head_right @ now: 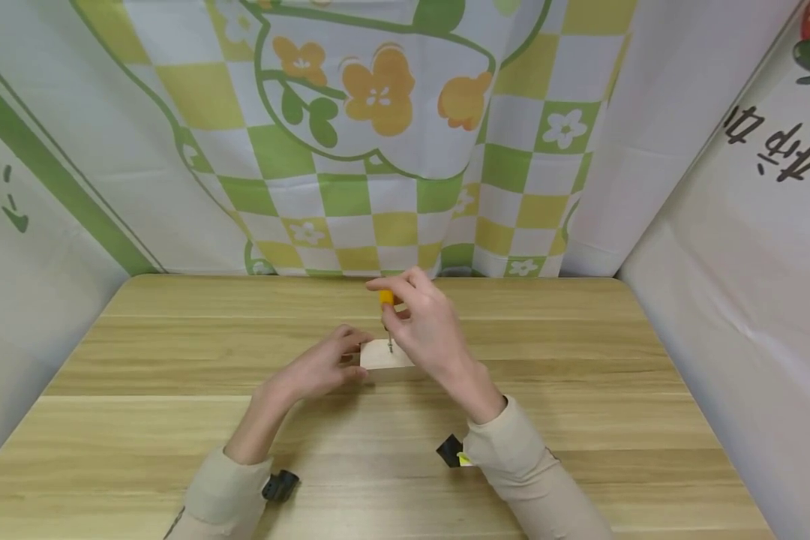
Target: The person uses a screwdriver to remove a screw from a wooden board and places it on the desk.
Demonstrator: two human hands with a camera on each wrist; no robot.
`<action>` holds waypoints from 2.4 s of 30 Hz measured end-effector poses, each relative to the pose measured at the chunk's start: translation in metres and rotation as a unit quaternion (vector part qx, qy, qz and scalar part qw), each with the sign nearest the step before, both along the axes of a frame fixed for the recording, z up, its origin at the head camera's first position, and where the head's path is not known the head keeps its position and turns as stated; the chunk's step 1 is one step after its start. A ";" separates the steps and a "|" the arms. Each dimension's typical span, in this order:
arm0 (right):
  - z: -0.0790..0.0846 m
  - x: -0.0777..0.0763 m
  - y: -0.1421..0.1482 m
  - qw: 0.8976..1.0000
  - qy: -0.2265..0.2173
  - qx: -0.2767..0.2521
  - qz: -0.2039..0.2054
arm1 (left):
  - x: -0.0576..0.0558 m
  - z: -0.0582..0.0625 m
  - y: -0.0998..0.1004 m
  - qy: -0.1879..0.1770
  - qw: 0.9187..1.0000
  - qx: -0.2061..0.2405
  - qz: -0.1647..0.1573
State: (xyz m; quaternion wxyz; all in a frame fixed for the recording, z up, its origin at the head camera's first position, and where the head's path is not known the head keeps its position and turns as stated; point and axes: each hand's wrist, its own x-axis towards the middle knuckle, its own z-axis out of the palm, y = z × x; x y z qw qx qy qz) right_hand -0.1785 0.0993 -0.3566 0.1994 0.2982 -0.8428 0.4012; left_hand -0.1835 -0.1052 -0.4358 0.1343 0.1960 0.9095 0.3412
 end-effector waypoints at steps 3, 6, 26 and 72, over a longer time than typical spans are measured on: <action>0.002 0.001 0.001 1.000 -0.001 0.005 0.007 | 0.000 0.000 0.000 -0.001 1.000 0.000 0.000; 0.002 -0.001 0.001 1.000 0.020 0.002 0.001 | 0.000 -0.001 -0.001 0.000 1.000 -0.002 0.000; -0.001 -0.002 -0.001 0.999 0.007 -0.036 0.003 | -0.001 -0.003 -0.001 0.008 1.000 0.002 -0.003; -0.003 -0.007 0.010 0.997 -0.009 -0.078 0.006 | -0.003 -0.001 0.000 0.011 1.000 -0.004 -0.002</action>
